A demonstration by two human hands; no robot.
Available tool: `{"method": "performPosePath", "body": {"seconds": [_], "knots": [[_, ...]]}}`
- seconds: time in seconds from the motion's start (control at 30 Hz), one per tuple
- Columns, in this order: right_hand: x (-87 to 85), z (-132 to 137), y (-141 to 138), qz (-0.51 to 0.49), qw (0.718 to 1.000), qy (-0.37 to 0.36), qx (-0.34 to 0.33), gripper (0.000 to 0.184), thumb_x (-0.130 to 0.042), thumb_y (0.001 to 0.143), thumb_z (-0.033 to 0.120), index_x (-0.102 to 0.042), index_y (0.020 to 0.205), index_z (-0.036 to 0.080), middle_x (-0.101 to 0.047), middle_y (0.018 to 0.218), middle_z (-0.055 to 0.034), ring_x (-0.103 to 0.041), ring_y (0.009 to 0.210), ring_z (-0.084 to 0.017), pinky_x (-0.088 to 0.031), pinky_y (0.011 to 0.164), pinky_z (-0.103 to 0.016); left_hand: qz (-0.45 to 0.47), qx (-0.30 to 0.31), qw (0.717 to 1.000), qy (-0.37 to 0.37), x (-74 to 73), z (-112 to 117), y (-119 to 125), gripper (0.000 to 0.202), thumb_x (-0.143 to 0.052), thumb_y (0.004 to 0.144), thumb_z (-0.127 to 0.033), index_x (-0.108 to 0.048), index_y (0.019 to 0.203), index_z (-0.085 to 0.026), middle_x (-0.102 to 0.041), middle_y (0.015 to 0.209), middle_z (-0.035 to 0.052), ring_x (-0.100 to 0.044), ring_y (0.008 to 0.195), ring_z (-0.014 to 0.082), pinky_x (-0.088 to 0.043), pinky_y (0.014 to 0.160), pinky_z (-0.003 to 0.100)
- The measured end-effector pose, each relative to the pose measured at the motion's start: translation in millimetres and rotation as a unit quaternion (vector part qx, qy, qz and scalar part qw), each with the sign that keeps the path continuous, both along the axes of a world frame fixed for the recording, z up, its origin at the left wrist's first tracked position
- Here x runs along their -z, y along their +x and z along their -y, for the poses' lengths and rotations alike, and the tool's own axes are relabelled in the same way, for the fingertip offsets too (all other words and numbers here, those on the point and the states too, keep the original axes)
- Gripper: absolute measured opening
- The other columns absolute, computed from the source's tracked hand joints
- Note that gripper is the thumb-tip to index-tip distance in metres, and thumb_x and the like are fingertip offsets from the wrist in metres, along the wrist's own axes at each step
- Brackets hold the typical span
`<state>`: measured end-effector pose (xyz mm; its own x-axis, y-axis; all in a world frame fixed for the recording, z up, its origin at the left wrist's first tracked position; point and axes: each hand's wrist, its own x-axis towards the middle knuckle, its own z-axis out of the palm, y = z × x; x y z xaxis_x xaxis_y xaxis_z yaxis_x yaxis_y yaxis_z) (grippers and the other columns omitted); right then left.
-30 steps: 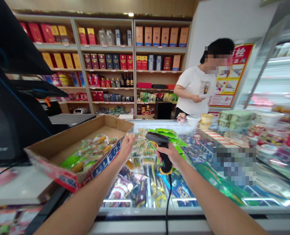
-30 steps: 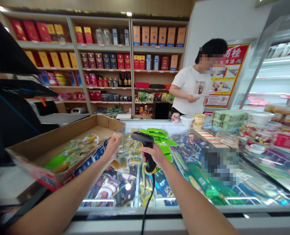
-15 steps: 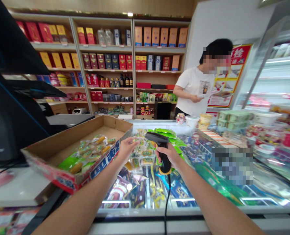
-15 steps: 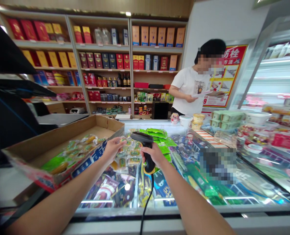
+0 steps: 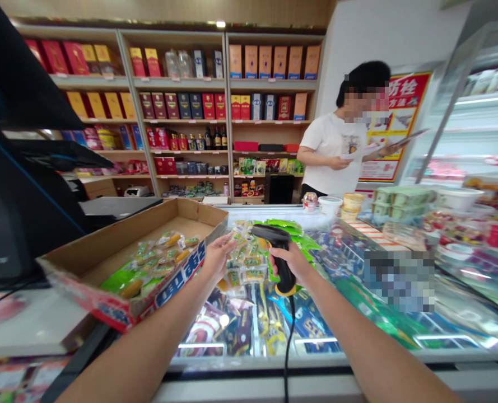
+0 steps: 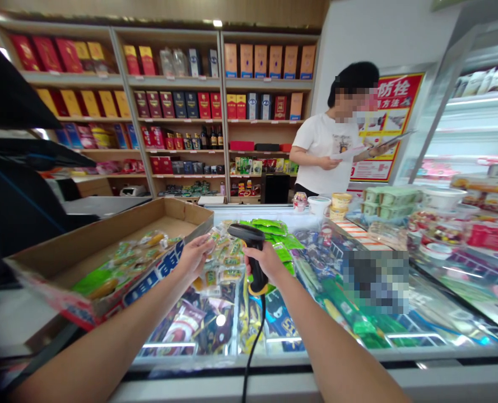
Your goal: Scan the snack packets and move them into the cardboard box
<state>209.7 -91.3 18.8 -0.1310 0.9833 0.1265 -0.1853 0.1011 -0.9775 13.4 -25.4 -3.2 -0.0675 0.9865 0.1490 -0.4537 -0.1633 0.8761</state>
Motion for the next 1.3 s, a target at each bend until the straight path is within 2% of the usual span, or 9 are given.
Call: {"method": "performPosePath", "body": {"seconds": [0.2, 0.37, 0.53, 0.67, 0.83, 1.0, 1.1, 1.2, 1.3], "knots": [[3.5, 2, -6, 0.005, 1.000, -0.018, -0.008, 0.025, -0.071, 0.064, 0.037, -0.060, 0.072, 0.016, -0.059, 0.050, 0.0014, -0.051, 0.038, -0.011, -0.044, 0.039, -0.025, -0.032, -0.055, 0.998, -0.016, 5.2, 0, 4, 0.050, -0.087, 0.038, -0.024, -0.073, 0.084, -0.012, -0.070, 0.071, 0.0045, -0.063, 0.063, 0.0151, -0.047, 0.057, 0.026], [3.7, 4, -6, 0.009, 1.000, -0.010, -0.015, 0.023, -0.070, 0.066, 0.037, -0.060, 0.067, 0.016, -0.058, 0.049, 0.0010, -0.051, 0.039, -0.012, -0.045, 0.040, -0.025, -0.077, -0.097, 0.992, 0.024, 6.6, 0, 6, 0.049, -0.088, 0.035, -0.028, -0.075, 0.080, -0.012, -0.074, 0.079, 0.0070, -0.067, 0.077, 0.0201, -0.052, 0.074, 0.032], [4.4, 3, -6, 0.017, 1.000, -0.012, -0.017, 0.026, -0.069, 0.068, 0.037, -0.058, 0.058, 0.016, -0.056, 0.048, 0.0003, -0.050, 0.038, -0.011, -0.045, 0.040, -0.025, -0.091, -0.100, 0.990, 0.049, 8.3, -2, 5, 0.043, -0.086, 0.040, -0.026, -0.077, 0.080, -0.013, -0.076, 0.082, 0.0070, -0.068, 0.083, 0.0217, -0.052, 0.082, 0.034], [4.2, 3, -5, 0.001, 1.000, -0.018, -0.012, 0.023, -0.071, 0.067, 0.035, -0.060, 0.066, 0.016, -0.058, 0.051, 0.0014, -0.051, 0.039, -0.011, -0.046, 0.040, -0.025, -0.093, -0.097, 0.989, 0.055, 10.1, -2, 6, 0.043, -0.086, 0.043, -0.027, -0.077, 0.083, -0.013, -0.076, 0.085, 0.0082, -0.069, 0.083, 0.0229, -0.052, 0.085, 0.037], [2.7, 3, -9, -0.012, 1.000, -0.023, 0.008, 0.025, -0.072, 0.064, 0.035, -0.060, 0.072, 0.016, -0.059, 0.051, 0.0018, -0.052, 0.039, -0.011, -0.045, 0.039, -0.025, -0.219, -0.122, 0.964, 0.086, -16.6, 10, 1, 0.026, -0.082, 0.051, -0.020, -0.077, 0.076, -0.016, -0.076, 0.080, 0.0066, -0.068, 0.086, 0.0248, -0.051, 0.087, 0.037], [-25.8, 5, -36, 0.001, 1.000, -0.024, -0.013, 0.022, -0.072, 0.062, 0.033, -0.060, 0.071, 0.016, -0.058, 0.049, 0.0020, -0.051, 0.039, -0.012, -0.045, 0.038, -0.025, -0.398, -0.167, 0.888, 0.161, -88.6, 22, -43, 0.020, -0.075, 0.056, -0.012, -0.078, 0.075, -0.018, -0.075, 0.077, 0.0053, -0.068, 0.085, 0.0263, -0.050, 0.086, 0.034], [-51.1, 3, -64, 0.014, 0.999, -0.024, -0.040, 0.017, -0.070, 0.063, 0.028, -0.059, 0.066, 0.016, -0.058, 0.049, 0.0016, -0.052, 0.039, -0.011, -0.046, 0.038, -0.024, -0.547, -0.221, 0.788, 0.175, -127.5, 27, -84, 0.021, -0.066, 0.066, -0.015, -0.078, 0.083, -0.016, -0.076, 0.082, 0.0074, -0.068, 0.085, 0.0260, -0.049, 0.084, 0.032], [-68.2, -3, -97, 0.012, 0.997, -0.029, -0.065, 0.014, -0.067, 0.068, 0.024, -0.058, 0.062, 0.015, -0.058, 0.049, 0.0005, -0.052, 0.038, -0.011, -0.047, 0.038, -0.024, -0.693, -0.255, 0.661, 0.134, -145.2, 29, -116, 0.028, -0.055, 0.075, -0.015, -0.076, 0.092, -0.015, -0.075, 0.090, 0.0116, -0.068, 0.091, 0.0258, -0.049, 0.085, 0.031], [-73.6, -10, -126, -0.003, 0.996, -0.048, -0.077, 0.016, -0.063, 0.073, 0.022, -0.058, 0.060, 0.015, -0.058, 0.048, -0.0003, -0.052, 0.037, -0.012, -0.047, 0.038, -0.025, -0.761, -0.264, 0.585, 0.096, -146.2, 27, -130, 0.034, -0.046, 0.079, -0.011, -0.072, 0.103, -0.011, -0.074, 0.098, 0.0162, -0.067, 0.097, 0.0256, -0.049, 0.086, 0.030]]}}
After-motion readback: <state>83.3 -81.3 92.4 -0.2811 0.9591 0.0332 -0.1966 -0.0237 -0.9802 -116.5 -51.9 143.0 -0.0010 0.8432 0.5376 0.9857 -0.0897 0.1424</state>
